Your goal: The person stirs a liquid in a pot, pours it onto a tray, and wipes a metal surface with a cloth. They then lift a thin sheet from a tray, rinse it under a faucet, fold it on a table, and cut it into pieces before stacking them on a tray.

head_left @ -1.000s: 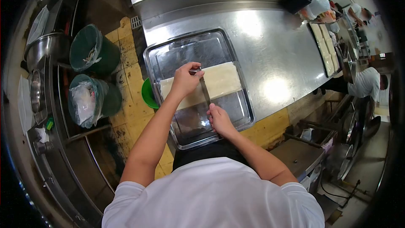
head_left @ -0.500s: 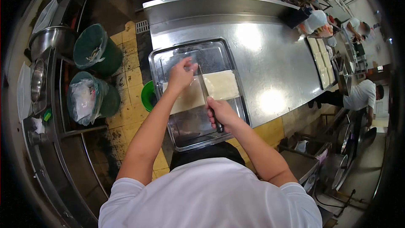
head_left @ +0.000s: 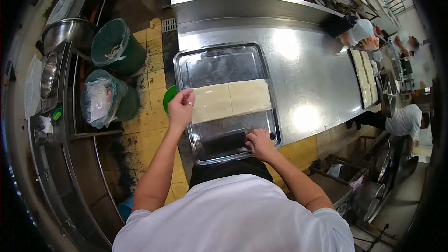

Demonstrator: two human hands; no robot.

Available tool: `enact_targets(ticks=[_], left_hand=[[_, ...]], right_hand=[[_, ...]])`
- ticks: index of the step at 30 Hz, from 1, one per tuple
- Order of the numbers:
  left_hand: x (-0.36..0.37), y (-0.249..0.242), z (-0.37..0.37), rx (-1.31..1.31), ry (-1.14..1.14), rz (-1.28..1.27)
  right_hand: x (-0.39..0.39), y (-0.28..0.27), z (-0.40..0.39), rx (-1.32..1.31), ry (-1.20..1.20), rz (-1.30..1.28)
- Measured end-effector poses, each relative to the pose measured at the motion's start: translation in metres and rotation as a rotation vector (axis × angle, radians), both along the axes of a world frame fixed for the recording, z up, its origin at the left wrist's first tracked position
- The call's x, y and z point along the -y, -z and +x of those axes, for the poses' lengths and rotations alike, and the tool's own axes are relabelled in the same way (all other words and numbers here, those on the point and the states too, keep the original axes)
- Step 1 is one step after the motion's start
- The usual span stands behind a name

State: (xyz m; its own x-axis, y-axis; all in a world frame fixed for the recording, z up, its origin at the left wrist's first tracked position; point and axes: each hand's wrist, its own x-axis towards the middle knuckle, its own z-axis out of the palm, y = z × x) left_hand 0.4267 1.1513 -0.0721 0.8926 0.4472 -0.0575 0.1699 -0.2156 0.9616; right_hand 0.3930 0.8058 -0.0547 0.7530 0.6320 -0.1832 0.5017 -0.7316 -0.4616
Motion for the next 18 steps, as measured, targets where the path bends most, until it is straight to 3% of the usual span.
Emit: enact_targets(ticks=[10,12,14,16,18], left_hand=[[0.051,-0.019,-0.015,-0.103,0.077,0.019],[0.05,-0.016,-0.015,-0.113,0.078,0.026],[0.049,-0.014,-0.015,-0.122,0.076,0.035],[0.051,-0.016,-0.015,-0.107,0.072,0.016],[0.054,-0.017,-0.016,-0.108,0.066,0.005]], right_hand=[[-0.008,0.006,0.025,0.039,0.04,0.095],[-0.02,-0.011,0.069,-0.037,0.148,0.089],[-0.032,-0.013,0.124,0.135,0.16,0.199],[-0.043,-0.001,0.185,0.254,0.085,0.138],[-0.057,-0.001,0.224,0.054,0.036,-0.147]])
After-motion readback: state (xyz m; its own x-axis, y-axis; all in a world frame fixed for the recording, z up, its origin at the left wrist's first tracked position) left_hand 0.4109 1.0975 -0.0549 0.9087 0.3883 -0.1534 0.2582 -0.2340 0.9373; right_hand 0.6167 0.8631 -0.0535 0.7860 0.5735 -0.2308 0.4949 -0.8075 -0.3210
